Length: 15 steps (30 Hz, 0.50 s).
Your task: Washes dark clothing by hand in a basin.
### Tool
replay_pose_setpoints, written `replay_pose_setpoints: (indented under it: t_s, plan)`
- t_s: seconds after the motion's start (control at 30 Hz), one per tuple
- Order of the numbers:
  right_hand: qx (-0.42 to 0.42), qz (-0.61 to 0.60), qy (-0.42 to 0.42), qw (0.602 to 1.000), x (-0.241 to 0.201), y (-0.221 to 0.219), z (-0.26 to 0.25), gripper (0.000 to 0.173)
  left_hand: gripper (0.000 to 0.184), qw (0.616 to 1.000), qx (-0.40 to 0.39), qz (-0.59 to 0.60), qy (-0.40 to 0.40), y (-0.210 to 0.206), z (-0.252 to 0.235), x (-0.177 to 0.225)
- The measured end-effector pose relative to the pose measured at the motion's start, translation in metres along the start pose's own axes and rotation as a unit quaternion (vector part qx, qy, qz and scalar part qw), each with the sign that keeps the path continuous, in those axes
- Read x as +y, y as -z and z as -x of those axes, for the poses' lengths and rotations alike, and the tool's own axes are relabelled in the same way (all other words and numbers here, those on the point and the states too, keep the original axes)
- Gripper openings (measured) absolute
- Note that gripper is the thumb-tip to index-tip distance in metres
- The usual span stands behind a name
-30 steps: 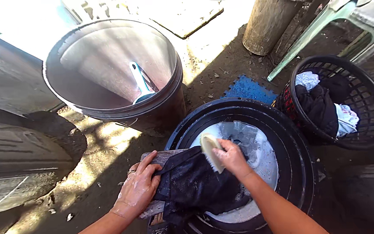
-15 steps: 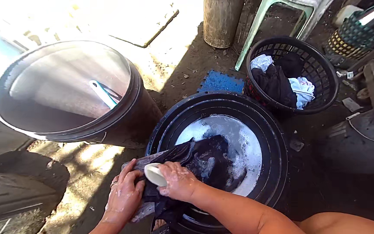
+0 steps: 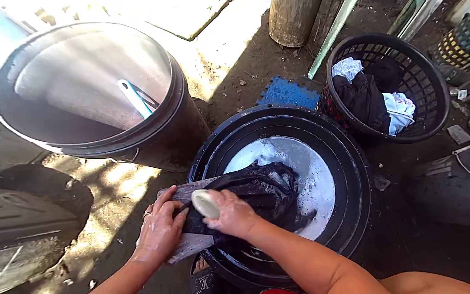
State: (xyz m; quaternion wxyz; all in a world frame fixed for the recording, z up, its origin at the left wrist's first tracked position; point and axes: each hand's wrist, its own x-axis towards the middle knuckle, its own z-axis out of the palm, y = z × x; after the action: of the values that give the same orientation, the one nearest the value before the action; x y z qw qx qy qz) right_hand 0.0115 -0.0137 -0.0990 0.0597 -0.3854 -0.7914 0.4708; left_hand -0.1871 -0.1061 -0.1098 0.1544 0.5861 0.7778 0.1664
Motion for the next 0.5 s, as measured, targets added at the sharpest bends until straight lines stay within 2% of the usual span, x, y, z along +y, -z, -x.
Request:
replay_pose_setpoints:
  t_s: [0.07, 0.13, 0.17, 0.2, 0.23, 0.3, 0.37, 0.43, 0.5]
  plan:
    - [0.064, 0.019, -0.108, 0.992, 0.058, 0.031, 0.003, 0.072, 0.02, 1.0, -0.002, 0.002, 0.008, 0.001, -0.001, 0.001]
    - [0.115, 0.048, -0.233, 0.964, 0.126, 0.063, 0.005, 0.077, 0.017, 1.0, -0.01, 0.004, 0.017, 0.002, 0.0, 0.004]
    - [0.13, 0.063, -0.272, 0.951, 0.147, 0.073, 0.002, 0.079, 0.016, 1.0, -0.008, 0.003, 0.017, 0.002, 0.0, 0.005]
    - [0.133, 0.074, -0.286, 0.946, 0.149, 0.076, -0.004, 0.081, 0.015, 1.0, -0.005, 0.003, 0.016, 0.002, -0.001, 0.005]
    - [0.131, 0.065, -0.269, 0.952, 0.131, 0.072, -0.008, 0.083, 0.016, 1.0, -0.005, 0.004, 0.016, 0.003, -0.002, 0.005]
    - [0.101, 0.019, -0.163, 0.981, 0.055, 0.043, -0.01, 0.084, 0.017, 1.0, -0.009, 0.006, 0.019, 0.003, -0.002, 0.007]
    - [0.033, -0.027, -0.042, 0.998, -0.014, 0.006, -0.001, 0.082, 0.017, 1.0, -0.014, 0.01, 0.021, 0.005, 0.0, 0.008]
    - [0.005, -0.016, 0.001, 1.0, -0.017, -0.011, 0.009, 0.074, 0.014, 0.999, -0.017, 0.019, 0.021, 0.007, 0.0, 0.012]
    - [0.045, 0.021, -0.072, 0.996, 0.029, 0.01, 0.018, 0.072, 0.013, 0.999, -0.015, 0.023, 0.022, 0.007, -0.003, 0.013]
